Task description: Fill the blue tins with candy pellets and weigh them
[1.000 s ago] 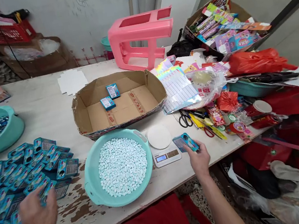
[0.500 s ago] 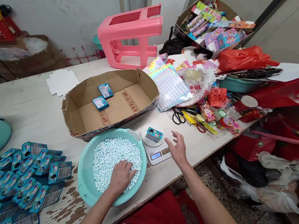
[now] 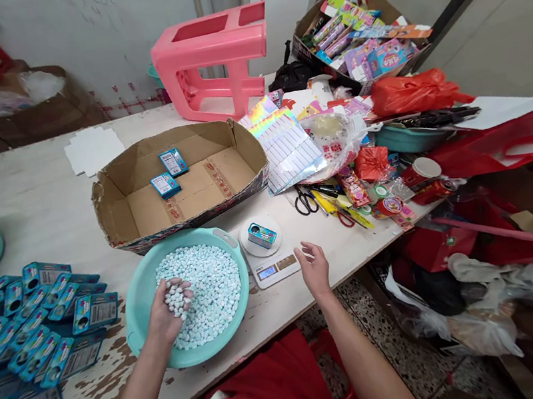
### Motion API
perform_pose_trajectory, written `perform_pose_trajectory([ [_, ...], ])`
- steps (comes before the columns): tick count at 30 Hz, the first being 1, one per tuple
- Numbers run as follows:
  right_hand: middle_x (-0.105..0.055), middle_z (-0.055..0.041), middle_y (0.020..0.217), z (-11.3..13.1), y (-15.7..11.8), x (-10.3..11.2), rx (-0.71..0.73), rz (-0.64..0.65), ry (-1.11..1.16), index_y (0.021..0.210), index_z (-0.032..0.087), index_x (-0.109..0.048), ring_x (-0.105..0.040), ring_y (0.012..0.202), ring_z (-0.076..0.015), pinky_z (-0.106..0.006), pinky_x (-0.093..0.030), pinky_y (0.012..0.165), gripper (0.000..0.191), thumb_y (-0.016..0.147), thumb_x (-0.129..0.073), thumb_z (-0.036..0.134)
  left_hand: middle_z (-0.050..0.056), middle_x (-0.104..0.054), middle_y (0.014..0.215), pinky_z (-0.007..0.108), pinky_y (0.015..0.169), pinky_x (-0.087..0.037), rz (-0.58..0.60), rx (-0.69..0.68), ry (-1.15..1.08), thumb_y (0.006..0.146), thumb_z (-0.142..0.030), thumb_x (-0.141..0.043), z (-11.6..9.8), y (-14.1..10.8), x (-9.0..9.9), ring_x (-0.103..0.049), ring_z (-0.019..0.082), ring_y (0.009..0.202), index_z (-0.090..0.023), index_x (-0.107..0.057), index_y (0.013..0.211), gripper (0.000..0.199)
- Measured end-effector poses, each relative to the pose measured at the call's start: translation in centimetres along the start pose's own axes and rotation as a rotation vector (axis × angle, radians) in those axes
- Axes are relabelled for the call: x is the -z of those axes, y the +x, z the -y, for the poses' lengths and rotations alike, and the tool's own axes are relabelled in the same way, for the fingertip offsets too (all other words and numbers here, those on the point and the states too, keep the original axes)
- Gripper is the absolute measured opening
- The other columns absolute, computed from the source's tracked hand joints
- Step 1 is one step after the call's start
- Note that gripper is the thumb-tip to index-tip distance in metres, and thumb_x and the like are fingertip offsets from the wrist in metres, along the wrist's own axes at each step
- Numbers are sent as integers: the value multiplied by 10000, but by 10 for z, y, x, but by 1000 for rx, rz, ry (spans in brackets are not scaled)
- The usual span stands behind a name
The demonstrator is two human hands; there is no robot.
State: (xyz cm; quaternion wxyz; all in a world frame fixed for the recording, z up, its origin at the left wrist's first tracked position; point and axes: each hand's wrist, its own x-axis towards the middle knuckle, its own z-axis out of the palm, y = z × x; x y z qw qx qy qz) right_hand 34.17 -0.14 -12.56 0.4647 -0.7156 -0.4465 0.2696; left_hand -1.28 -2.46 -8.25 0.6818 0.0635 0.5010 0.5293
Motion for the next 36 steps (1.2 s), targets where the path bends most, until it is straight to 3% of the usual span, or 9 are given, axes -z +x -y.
perform_pose_trajectory([
  [3,-593,-120,1056,7,3,-8,10,35,23,1030,146,-610,-586,920,-221,-399,-516,762,426,787,-573,494,14,-582,686,190,420,-408,1,70,-67,805,-371,-569,1,2,-9,-571,116,558,-171,-525,747,213],
  [8,-578,-118,1114,25,9,-28,48,125,71,1094,160,-583,-576,971,-218,-384,-516,788,447,769,-614,465,-57,-424,499,179,373,-344,90,25,-143,805,-351,-595,5,3,-20,-435,72,404,-182,-499,746,203],
  [12,-564,-116,1179,36,19,-52,71,192,116,1171,179,-547,-552,1044,-245,-408,-496,843,613,642,-744,419,-55,-456,523,167,340,-291,-38,82,-64,790,-398,-626,15,13,-17,-419,53,375,-176,-454,708,292],
  [17,-657,-72,941,63,25,-62,52,213,179,1050,146,-591,-619,841,-213,-391,-515,791,463,699,-695,429,-81,-368,449,162,303,-223,-95,177,-241,839,-365,-574,10,15,-26,-346,42,318,-184,-408,666,300],
  [20,-642,-63,1005,98,11,-53,162,225,188,1080,180,-576,-610,894,-207,-363,-496,833,426,731,-696,392,-86,-338,428,160,300,-198,-42,90,-297,858,-368,-546,-13,-2,-51,-306,38,300,-187,-412,656,302],
  [24,-633,-50,1012,139,-25,-52,402,502,105,1057,225,-606,-599,941,-213,-342,-480,841,327,762,-698,332,-89,-329,437,165,312,-181,47,-158,-253,827,-419,-575,-41,-30,-96,-275,28,308,-181,-416,639,343],
  [27,-638,-51,995,147,-50,-67,473,626,88,1062,234,-604,-602,940,-222,-346,-484,822,318,765,-700,299,-76,-368,459,178,367,-268,17,-368,-150,799,-421,-606,-42,-35,-117,-357,40,358,-173,-423,613,360],
  [31,-640,-49,997,142,-65,-83,485,652,93,1073,237,-595,-600,945,-225,-347,-483,824,337,757,-709,258,-48,-441,517,211,525,-402,-52,-539,-18,799,-402,-606,-28,-28,-120,-517,80,509,-165,-449,584,357],
  [36,-641,-46,992,141,-62,-84,453,659,68,1061,235,-602,-600,946,-225,-343,-474,829,336,747,-719,255,-62,-389,510,201,417,-304,-95,-549,-109,810,-417,-589,-25,-20,-115,-419,61,428,-174,-422,601,361],
])
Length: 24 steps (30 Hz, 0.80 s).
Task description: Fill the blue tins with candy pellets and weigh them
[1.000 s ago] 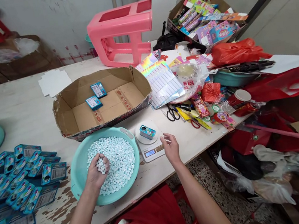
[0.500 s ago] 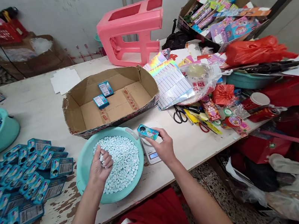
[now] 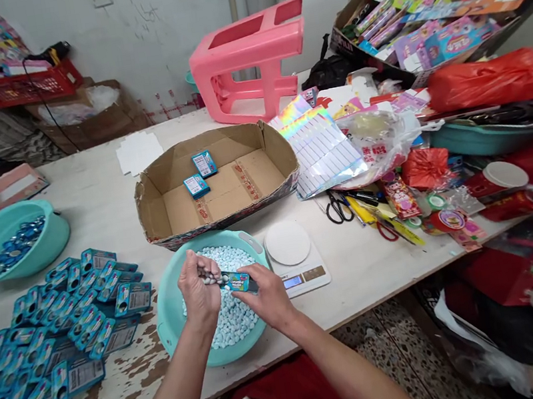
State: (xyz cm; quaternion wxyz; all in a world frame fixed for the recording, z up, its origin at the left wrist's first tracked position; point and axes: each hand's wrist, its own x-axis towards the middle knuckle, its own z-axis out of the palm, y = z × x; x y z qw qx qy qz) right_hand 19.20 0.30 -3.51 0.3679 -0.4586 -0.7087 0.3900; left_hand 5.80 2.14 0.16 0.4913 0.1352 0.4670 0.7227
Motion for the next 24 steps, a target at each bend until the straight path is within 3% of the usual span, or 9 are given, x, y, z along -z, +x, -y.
perform_pose_trajectory([
  [5,-640,-47,978,-1,3,3,-53,-20,24,1036,219,-616,-605,923,-218,-329,-477,807,328,733,-730,270,-74,-328,492,185,375,-217,17,102,-49,795,-448,-598,-7,8,-2,-299,39,382,-176,-386,600,396],
  [8,-645,-45,975,0,3,9,-94,-44,84,1021,216,-624,-607,914,-217,-329,-480,804,325,724,-738,283,-71,-315,502,187,379,-225,30,90,31,812,-481,-548,-6,13,8,-284,48,385,-185,-377,606,399],
  [10,-646,-45,990,-2,2,19,-124,-69,137,1026,220,-626,-606,924,-218,-329,-482,810,334,722,-739,300,-45,-394,540,196,422,-305,64,64,287,811,-510,-517,-2,18,25,-389,79,446,-192,-424,631,377],
  [12,-645,-46,1000,-9,0,35,-161,-129,181,1041,221,-620,-608,912,-216,-329,-488,804,346,730,-731,323,17,-555,707,251,573,-433,154,21,713,760,-517,-566,5,23,49,-554,158,681,-198,-530,719,324],
  [14,-644,-49,1003,-23,-1,52,-210,-246,188,1059,217,-604,-612,893,-213,-336,-493,803,359,742,-713,346,82,-612,1007,359,808,-452,258,-46,1128,702,-498,-624,13,27,74,-542,264,1015,-204,-608,906,358],
  [16,-642,-52,1001,-45,1,66,-257,-373,152,1069,209,-588,-612,887,-213,-350,-491,810,372,748,-699,361,111,-552,1206,427,934,-391,321,-73,1357,717,-494,-600,20,29,93,-455,310,1176,-207,-586,1094,475],
  [19,-637,-60,996,-85,9,77,-290,-447,85,1048,196,-592,-605,889,-220,-368,-487,813,389,727,-700,386,126,-526,1250,417,910,-419,362,0,1432,808,-508,-468,27,29,107,-486,296,1163,-198,-547,1169,483],
  [24,-639,-68,1007,-128,15,73,-303,-407,87,1046,184,-589,-601,928,-232,-394,-481,848,428,701,-700,412,107,-560,1200,392,875,-450,378,8,1448,820,-529,-432,29,28,104,-546,274,1083,-204,-580,1096,451],
])
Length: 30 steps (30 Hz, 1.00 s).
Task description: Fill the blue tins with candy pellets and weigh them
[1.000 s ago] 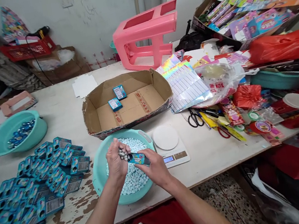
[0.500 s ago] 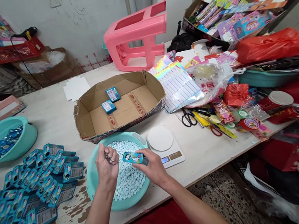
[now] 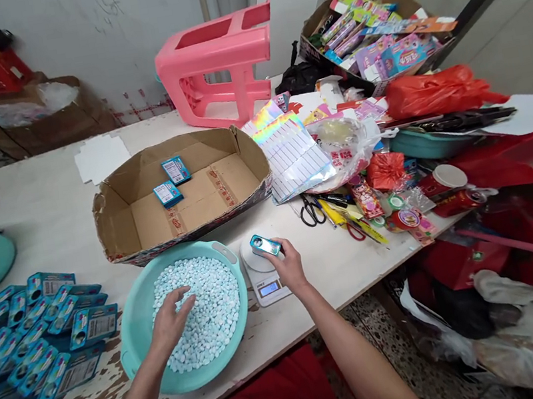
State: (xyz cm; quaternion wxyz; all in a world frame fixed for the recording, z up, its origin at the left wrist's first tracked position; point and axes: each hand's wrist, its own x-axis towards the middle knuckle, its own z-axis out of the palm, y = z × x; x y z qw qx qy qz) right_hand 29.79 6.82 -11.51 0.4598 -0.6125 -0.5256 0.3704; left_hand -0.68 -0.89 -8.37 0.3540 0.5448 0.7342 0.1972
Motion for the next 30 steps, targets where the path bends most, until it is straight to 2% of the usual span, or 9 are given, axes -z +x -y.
perform_pose_trajectory([
  [5,-569,-83,1210,0,-8,17,20,-15,-17,1168,215,-537,-516,1131,-244,-432,-404,982,564,674,-734,402,90,-609,1140,372,850,-466,-9,12,-38,813,-515,-442,-1,1,2,-599,249,989,-202,-596,1055,424],
  [9,-584,-111,1177,-4,-17,44,-75,-145,14,1127,192,-548,-544,1075,-228,-408,-459,900,427,785,-617,437,87,-621,1142,361,829,-474,3,34,-63,813,-526,-443,-2,-2,-1,-607,248,977,-207,-594,1052,427],
  [14,-595,-136,1123,-18,-29,63,-127,-239,-22,1093,156,-555,-548,1017,-227,-405,-458,860,420,818,-554,474,69,-642,1102,336,823,-474,19,11,-75,816,-515,-439,-8,-5,-3,-616,235,956,-212,-602,1013,396],
  [19,-617,-130,1060,-24,-36,61,-146,-220,-31,1044,148,-587,-559,973,-226,-396,-465,832,419,808,-552,492,64,-651,1081,320,805,-477,34,21,-69,812,-506,-442,-11,-7,-4,-622,227,925,-210,-603,989,381],
  [25,-609,-134,1107,-19,-35,51,-124,-154,-21,1081,160,-579,-554,1008,-231,-404,-468,842,417,820,-532,482,54,-668,1027,306,761,-479,37,17,-58,809,-517,-440,-8,-12,-4,-626,227,900,-220,-613,990,388],
  [28,-590,-133,1154,-17,-32,41,-105,-112,-11,1114,168,-561,-543,1049,-237,-413,-468,858,440,803,-552,479,56,-664,1028,309,753,-477,50,24,-63,812,-526,-434,-7,-14,-5,-620,233,903,-227,-611,1004,398],
  [30,-559,-126,1211,-18,-28,30,-85,-91,-15,1165,180,-525,-525,1086,-240,-409,-465,874,522,740,-635,464,58,-662,1029,320,765,-476,53,30,-71,811,-527,-432,-5,-15,-5,-617,237,900,-228,-612,1000,397],
])
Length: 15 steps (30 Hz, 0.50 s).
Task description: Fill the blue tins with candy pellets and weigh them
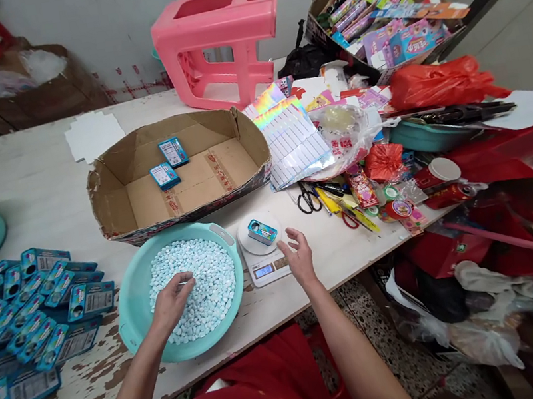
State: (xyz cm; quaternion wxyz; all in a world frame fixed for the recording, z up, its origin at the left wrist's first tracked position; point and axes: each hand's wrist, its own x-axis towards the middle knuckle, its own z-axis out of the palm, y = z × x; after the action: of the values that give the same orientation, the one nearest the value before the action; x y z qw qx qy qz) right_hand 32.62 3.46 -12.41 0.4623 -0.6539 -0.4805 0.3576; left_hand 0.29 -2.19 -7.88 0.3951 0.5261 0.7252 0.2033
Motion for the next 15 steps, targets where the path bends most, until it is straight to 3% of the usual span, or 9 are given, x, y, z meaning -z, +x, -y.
perform_pose_trajectory([
  [3,-586,-102,1161,-1,7,-22,30,23,-46,1156,184,-519,-545,1037,-234,-398,-468,868,592,657,-711,438,60,-663,1022,333,774,-479,4,12,-39,802,-532,-442,5,1,-2,-617,239,885,-228,-614,994,398],
  [7,-638,-52,909,17,13,-36,48,23,-86,973,174,-586,-571,885,-221,-409,-459,853,386,703,-666,438,71,-667,1001,348,799,-473,1,51,-184,764,-543,-515,6,1,-6,-619,240,879,-200,-627,956,410],
  [11,-618,-52,988,70,-3,-31,226,49,-110,1012,215,-595,-559,960,-233,-385,-436,888,333,739,-669,390,125,-645,1068,360,825,-479,-2,216,-690,750,-564,-563,-21,0,-10,-625,244,934,-152,-590,1028,499],
  [15,-640,-28,1033,112,-28,-36,509,274,-230,1068,290,-609,-569,993,-245,-403,-408,913,307,768,-672,307,124,-621,1095,341,791,-506,9,345,-1317,831,-601,-424,-64,7,-15,-630,197,896,-162,-561,1111,538],
])
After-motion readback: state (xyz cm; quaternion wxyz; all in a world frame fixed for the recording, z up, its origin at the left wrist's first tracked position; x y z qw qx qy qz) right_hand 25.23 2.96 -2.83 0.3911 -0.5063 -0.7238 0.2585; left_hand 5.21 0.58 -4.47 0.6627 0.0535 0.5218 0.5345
